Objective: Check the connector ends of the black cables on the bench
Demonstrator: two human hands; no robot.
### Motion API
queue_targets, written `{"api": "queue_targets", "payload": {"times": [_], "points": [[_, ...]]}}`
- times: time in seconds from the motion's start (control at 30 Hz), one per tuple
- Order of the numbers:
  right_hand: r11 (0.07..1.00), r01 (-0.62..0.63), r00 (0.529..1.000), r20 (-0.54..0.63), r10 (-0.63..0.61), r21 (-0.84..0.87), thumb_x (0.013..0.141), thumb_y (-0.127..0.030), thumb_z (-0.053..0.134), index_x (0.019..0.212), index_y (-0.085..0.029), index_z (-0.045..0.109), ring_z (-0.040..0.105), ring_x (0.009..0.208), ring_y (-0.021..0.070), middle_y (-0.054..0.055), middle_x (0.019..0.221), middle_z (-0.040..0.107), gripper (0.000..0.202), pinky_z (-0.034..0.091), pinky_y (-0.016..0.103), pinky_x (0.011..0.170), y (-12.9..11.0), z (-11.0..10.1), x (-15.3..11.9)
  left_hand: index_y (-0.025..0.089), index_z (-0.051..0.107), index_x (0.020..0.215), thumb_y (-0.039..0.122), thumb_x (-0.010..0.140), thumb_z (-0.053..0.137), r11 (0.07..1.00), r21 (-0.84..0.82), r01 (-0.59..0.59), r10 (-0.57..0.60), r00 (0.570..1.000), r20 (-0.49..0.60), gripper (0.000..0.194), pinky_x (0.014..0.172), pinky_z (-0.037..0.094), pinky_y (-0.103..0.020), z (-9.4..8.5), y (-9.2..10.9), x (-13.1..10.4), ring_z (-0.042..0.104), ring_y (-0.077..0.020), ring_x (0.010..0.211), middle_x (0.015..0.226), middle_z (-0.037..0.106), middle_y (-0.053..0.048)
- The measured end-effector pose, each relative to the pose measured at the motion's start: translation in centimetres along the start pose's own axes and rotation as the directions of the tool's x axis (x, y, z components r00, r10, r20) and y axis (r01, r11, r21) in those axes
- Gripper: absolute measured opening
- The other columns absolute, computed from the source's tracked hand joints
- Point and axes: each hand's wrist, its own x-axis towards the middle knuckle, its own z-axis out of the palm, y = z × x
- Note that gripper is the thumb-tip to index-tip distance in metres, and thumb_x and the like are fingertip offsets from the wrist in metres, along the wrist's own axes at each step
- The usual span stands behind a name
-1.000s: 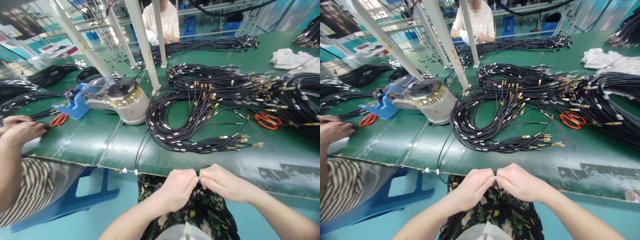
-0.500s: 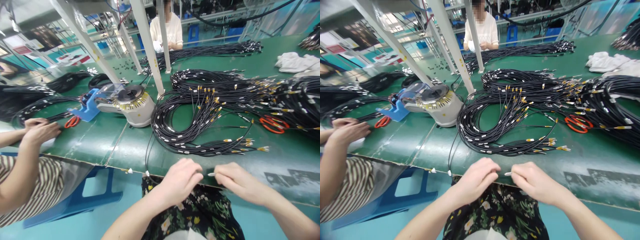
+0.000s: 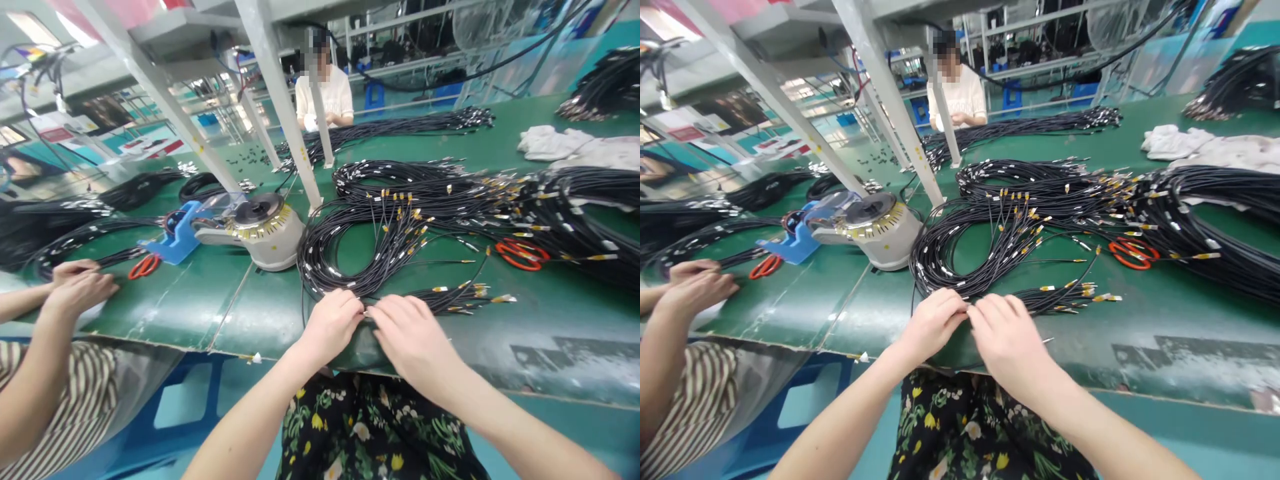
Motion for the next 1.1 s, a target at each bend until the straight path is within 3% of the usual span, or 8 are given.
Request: {"api": "queue_targets", "payload": {"times": [0.13, 0.27, 0.4, 0.63, 0.77, 0.87, 1.0, 1.1], "points": [[0.995, 0.025, 0.989, 0.149, -0.011, -0.092, 0.085, -0.009, 0.040, 0.075, -0.013, 0.057, 0.050, 0.074, 0.0220, 0.008, 0.077, 0.057, 0.020, 0.037, 0.038, 0.068, -1.3, 0.4, 3.8, 0.016, 0.052, 0.074, 0.016, 0.086, 0.041, 0.994, -0.111, -0.011, 0.003, 0.997, -0.074, 0.017, 0.065, 0.041, -0.025, -0.8, -0.5, -1.0, 0.049, -0.0134, 0.071, 0.073, 0.054, -0.002], [0.987, 0.130, 0.977, 0.179, -0.112, -0.092, 0.085, -0.013, 0.044, 0.078, -0.014, 0.055, 0.051, 0.080, 0.0218, 0.007, 0.083, 0.056, 0.013, 0.037, 0.036, 0.072, -1.5, -0.3, 5.3, 0.016, 0.052, 0.074, 0.016, 0.085, 0.044, 0.982, -0.190, 0.002, -0.035, 0.985, -0.167, 0.014, 0.061, 0.041, -0.022, -1.9, -1.4, -2.3, 0.050, -0.0112, 0.066, 0.071, 0.054, -0.001], [0.963, 0.264, 0.933, 0.267, -0.242, -0.049, 0.090, -0.023, 0.043, 0.083, -0.014, 0.052, 0.054, 0.066, 0.0176, 0.003, 0.076, 0.057, 0.014, 0.037, 0.028, 0.056, -1.7, -0.7, 5.9, 0.018, 0.053, 0.078, 0.015, 0.086, 0.043, 0.983, -0.171, -0.071, 0.053, 0.993, -0.104, 0.013, 0.060, 0.042, -0.021, -3.6, -2.8, -3.8, 0.052, -0.0108, 0.067, 0.073, 0.055, -0.001], [0.949, 0.280, 0.945, 0.215, -0.245, -0.148, 0.093, -0.031, 0.039, 0.077, -0.017, 0.050, 0.053, 0.062, 0.0144, 0.001, 0.073, 0.057, 0.024, 0.033, 0.027, 0.057, 1.5, 0.1, 4.5, 0.022, 0.055, 0.084, 0.019, 0.080, 0.051, 0.982, 0.085, -0.172, 0.172, 0.985, 0.010, 0.006, 0.087, 0.042, -0.035, -6.8, -10.0, -8.8, 0.056, -0.0184, 0.091, 0.087, 0.063, -0.001], [0.951, 0.218, 0.964, 0.201, -0.175, -0.221, 0.093, -0.021, 0.036, 0.072, -0.016, 0.050, 0.050, 0.058, 0.0147, 0.002, 0.065, 0.055, 0.026, 0.030, 0.030, 0.060, 3.8, -0.6, 2.2, 0.024, 0.057, 0.087, 0.023, 0.079, 0.050, 0.983, 0.178, -0.056, 0.061, 0.998, -0.024, 0.010, 0.084, 0.044, -0.041, -7.3, -12.7, -12.3, 0.048, -0.0262, 0.108, 0.099, 0.063, -0.003], [0.950, 0.221, 0.960, 0.223, -0.172, -0.219, 0.092, -0.016, 0.038, 0.070, -0.017, 0.049, 0.047, 0.056, 0.0151, 0.001, 0.062, 0.053, 0.024, 0.028, 0.031, 0.060, 2.9, -1.5, -0.3, 0.026, 0.055, 0.100, 0.020, 0.077, 0.051, 0.973, 0.229, -0.011, 0.006, 1.000, 0.022, 0.024, 0.089, 0.040, -0.050, -6.6, -10.3, -13.3, 0.038, -0.0301, 0.118, 0.117, 0.055, -0.005], [0.968, 0.228, 0.935, 0.301, -0.188, -0.105, 0.090, -0.017, 0.041, 0.071, -0.019, 0.048, 0.044, 0.054, 0.0150, 0.000, 0.063, 0.052, 0.020, 0.025, 0.030, 0.056, -0.5, -1.5, -3.2, 0.023, 0.037, 0.124, 0.018, 0.079, 0.048, 0.999, 0.046, -0.023, 0.020, 0.998, 0.064, 0.046, 0.098, 0.037, -0.043, -4.4, -2.0, -10.8, 0.035, -0.0246, 0.123, 0.127, 0.047, -0.008], [0.980, 0.197, 0.934, 0.308, -0.181, -0.021, 0.089, -0.018, 0.042, 0.073, -0.018, 0.050, 0.046, 0.055, 0.0155, 0.001, 0.065, 0.055, 0.018, 0.025, 0.030, 0.054, -1.6, -0.7, -4.4, 0.020, 0.028, 0.129, 0.019, 0.083, 0.044, 0.972, -0.232, -0.039, 0.094, 0.969, 0.228, 0.048, 0.094, 0.041, -0.032, -2.4, 4.1, -6.9, 0.045, -0.0180, 0.113, 0.124, 0.050, -0.008]]}}
